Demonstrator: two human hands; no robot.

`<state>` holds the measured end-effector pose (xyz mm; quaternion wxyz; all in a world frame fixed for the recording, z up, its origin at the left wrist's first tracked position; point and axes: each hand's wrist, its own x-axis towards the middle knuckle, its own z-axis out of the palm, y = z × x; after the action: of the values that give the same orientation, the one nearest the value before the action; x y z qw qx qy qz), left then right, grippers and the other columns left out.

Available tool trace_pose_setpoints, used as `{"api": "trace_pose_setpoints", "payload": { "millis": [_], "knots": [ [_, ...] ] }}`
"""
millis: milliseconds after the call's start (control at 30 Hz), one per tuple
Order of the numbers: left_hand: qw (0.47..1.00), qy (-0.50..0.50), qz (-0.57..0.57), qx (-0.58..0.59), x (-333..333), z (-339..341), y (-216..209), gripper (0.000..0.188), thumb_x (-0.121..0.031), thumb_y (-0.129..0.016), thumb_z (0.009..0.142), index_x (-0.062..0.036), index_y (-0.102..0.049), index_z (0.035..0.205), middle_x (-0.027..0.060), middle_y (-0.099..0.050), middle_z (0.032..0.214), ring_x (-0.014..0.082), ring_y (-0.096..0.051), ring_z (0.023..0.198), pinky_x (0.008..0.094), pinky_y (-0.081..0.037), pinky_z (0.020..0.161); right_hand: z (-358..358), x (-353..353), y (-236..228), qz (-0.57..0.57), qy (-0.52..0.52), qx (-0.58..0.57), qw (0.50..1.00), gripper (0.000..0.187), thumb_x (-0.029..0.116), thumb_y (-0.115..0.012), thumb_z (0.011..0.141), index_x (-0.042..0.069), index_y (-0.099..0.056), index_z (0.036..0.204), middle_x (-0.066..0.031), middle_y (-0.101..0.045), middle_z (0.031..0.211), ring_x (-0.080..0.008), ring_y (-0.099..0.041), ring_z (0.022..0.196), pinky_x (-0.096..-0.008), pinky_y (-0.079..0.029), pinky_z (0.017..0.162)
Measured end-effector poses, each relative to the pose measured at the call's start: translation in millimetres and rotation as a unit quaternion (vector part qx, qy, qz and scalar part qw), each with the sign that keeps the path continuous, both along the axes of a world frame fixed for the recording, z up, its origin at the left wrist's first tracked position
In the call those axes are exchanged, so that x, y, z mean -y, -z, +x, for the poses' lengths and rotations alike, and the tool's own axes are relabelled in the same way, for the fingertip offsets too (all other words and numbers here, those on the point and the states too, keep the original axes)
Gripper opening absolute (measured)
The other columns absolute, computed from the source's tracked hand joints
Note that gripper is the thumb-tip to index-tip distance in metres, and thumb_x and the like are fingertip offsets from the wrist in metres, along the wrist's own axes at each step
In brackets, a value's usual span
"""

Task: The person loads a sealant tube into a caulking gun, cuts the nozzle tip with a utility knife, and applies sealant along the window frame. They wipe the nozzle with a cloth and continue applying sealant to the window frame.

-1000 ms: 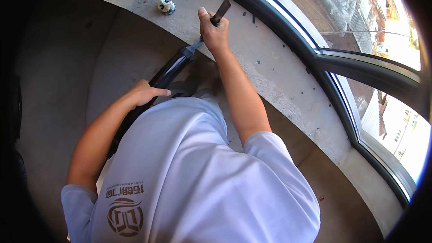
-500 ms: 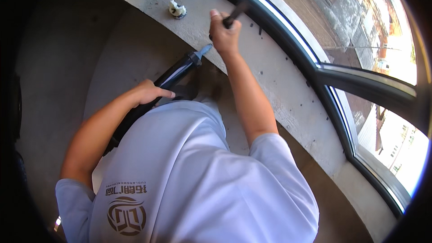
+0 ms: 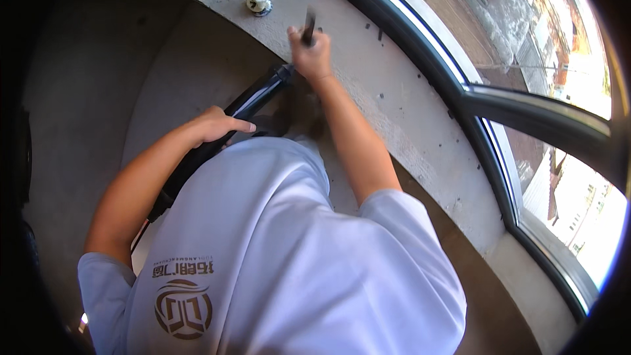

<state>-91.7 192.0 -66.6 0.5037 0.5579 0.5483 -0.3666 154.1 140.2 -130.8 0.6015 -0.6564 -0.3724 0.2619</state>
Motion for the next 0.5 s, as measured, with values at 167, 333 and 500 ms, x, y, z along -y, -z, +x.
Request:
{"api": "trace_pose_setpoints", "payload": {
  "millis": [167, 333, 500],
  "knots": [
    [0.999, -0.008, 0.001, 0.054, -0.5, -5.5, 7.0, 0.058, -0.049, -0.088, 0.077, 0.0033, -0.077, 0.100, 0.0114, -0.071, 0.077, 0.0217, -0.067, 0.068, 0.0362, -0.054, 0.069, -1.6, 9.6, 23.8, 0.044, 0.083, -0.057, 0.994, 0.043, 0.025, -0.068, 0.104, 0.006, -0.056, 0.067, 0.0036, -0.049, 0.061, -0.0059, -0.044, 0.058, -0.0284, -0.033, 0.052],
    [0.996, -0.028, 0.015, 0.083, 2.8, -18.6, 30.3, 0.051, -0.044, -0.090, 0.076, 0.0017, -0.075, 0.095, 0.0102, -0.070, 0.076, 0.0189, -0.065, 0.064, 0.0337, -0.054, 0.064, 34.8, 61.8, 7.2, -0.031, 0.074, -0.145, 0.986, 0.044, 0.026, -0.073, 0.101, 0.013, -0.048, 0.068, 0.0042, -0.048, 0.060, -0.0068, -0.043, 0.051, -0.0268, -0.033, 0.049],
    [0.988, -0.031, 0.068, 0.134, 17.1, -39.4, 45.0, 0.052, -0.045, -0.091, 0.075, 0.0011, -0.075, 0.094, 0.0093, -0.070, 0.077, 0.0181, -0.065, 0.064, 0.0328, -0.052, 0.064, 16.3, 125.4, -18.1, -0.106, 0.125, -0.190, 0.968, 0.039, 0.031, -0.077, 0.099, 0.013, -0.051, 0.076, 0.0049, -0.049, 0.064, -0.0056, -0.045, 0.054, -0.0253, -0.035, 0.049]
  ]
}}
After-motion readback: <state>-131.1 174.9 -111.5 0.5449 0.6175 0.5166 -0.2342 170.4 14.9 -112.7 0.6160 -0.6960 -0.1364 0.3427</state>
